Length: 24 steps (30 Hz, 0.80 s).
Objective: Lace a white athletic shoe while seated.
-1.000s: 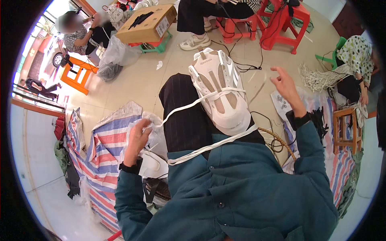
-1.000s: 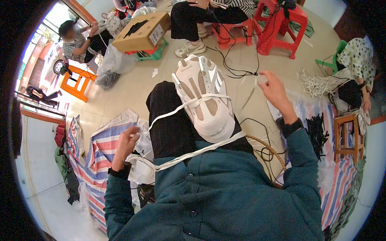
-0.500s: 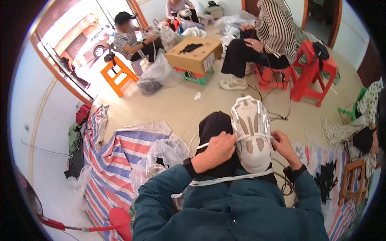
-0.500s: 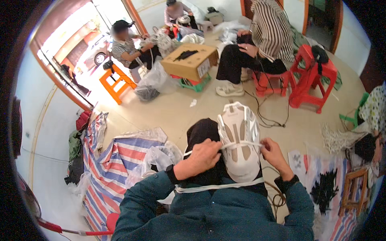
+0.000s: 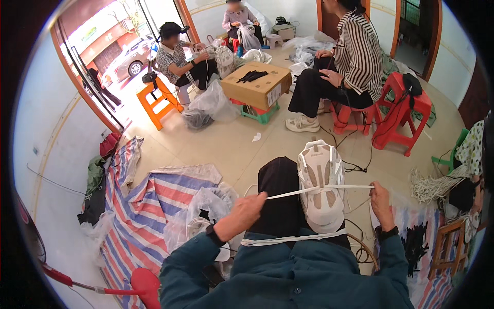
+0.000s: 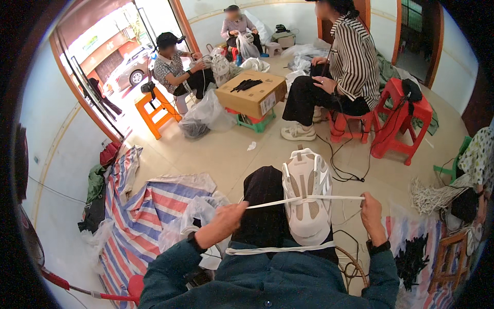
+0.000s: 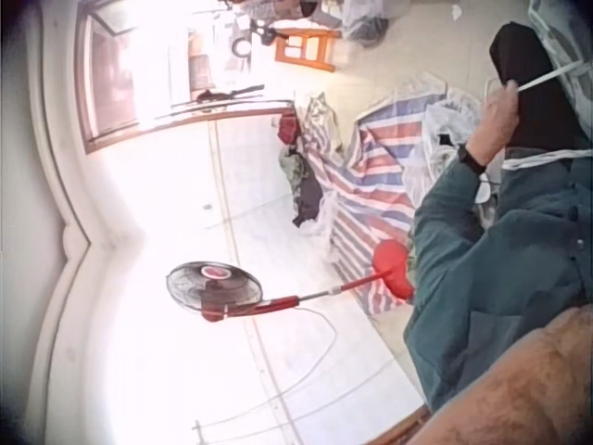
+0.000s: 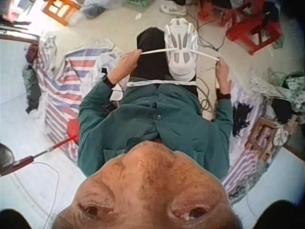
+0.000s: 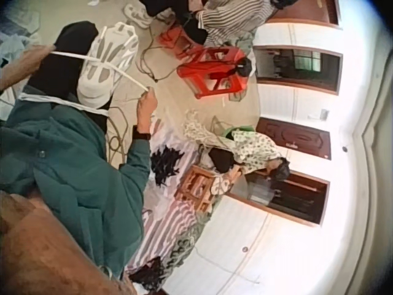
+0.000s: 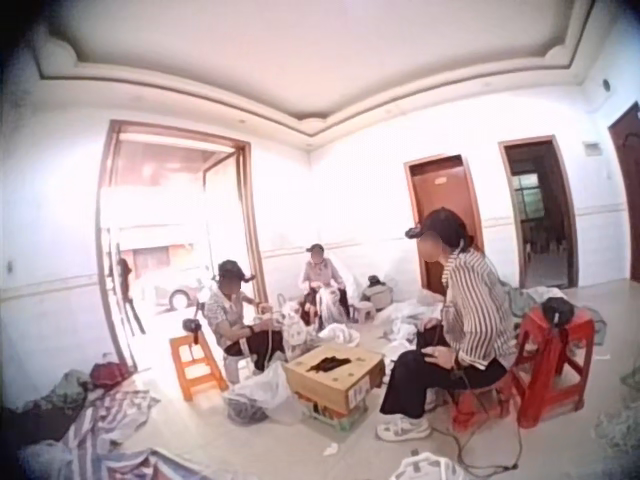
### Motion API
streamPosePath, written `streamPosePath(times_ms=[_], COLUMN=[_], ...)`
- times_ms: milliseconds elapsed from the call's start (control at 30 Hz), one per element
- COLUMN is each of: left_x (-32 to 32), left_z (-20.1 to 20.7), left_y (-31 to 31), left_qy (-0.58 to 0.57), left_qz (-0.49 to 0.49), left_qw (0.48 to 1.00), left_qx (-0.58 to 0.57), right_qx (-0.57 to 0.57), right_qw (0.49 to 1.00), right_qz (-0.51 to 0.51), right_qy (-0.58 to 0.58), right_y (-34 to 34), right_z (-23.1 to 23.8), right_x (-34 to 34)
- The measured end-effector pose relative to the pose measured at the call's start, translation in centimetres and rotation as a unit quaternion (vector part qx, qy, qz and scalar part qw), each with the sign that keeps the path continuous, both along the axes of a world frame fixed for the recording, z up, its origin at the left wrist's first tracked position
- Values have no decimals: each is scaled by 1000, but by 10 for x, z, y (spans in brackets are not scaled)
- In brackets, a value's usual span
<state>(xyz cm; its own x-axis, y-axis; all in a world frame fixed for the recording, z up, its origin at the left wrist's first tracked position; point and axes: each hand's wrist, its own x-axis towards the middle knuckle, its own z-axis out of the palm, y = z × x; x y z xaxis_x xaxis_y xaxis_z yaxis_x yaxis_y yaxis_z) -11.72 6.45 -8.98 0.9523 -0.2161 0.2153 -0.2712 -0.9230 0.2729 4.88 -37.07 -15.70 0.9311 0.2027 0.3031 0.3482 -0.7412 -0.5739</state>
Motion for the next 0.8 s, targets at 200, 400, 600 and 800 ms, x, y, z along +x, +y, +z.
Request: streamPosePath(times_ms=[200,400,600,800], left_x=[-65,-91,-97,-121], left_z=[-22,-21,-30,-41], left_y=[79,132,159,202], left_qy=[23,-11,-18,-13], left_qz=[178,253,277,332], left_qw=[981,958,953,935], left_qx=[69,134,118,123], right_qx=[-22,-112,-155,-125], right_qw=[999,990,980,975], right_qz=[-41,-56,-105,-147], right_qy=[-21,-70,-72,-110], right_y=[-49,-97,-159,-223], right_z=[-20,-31,-22,-41], right_x=[11,31,39,46])
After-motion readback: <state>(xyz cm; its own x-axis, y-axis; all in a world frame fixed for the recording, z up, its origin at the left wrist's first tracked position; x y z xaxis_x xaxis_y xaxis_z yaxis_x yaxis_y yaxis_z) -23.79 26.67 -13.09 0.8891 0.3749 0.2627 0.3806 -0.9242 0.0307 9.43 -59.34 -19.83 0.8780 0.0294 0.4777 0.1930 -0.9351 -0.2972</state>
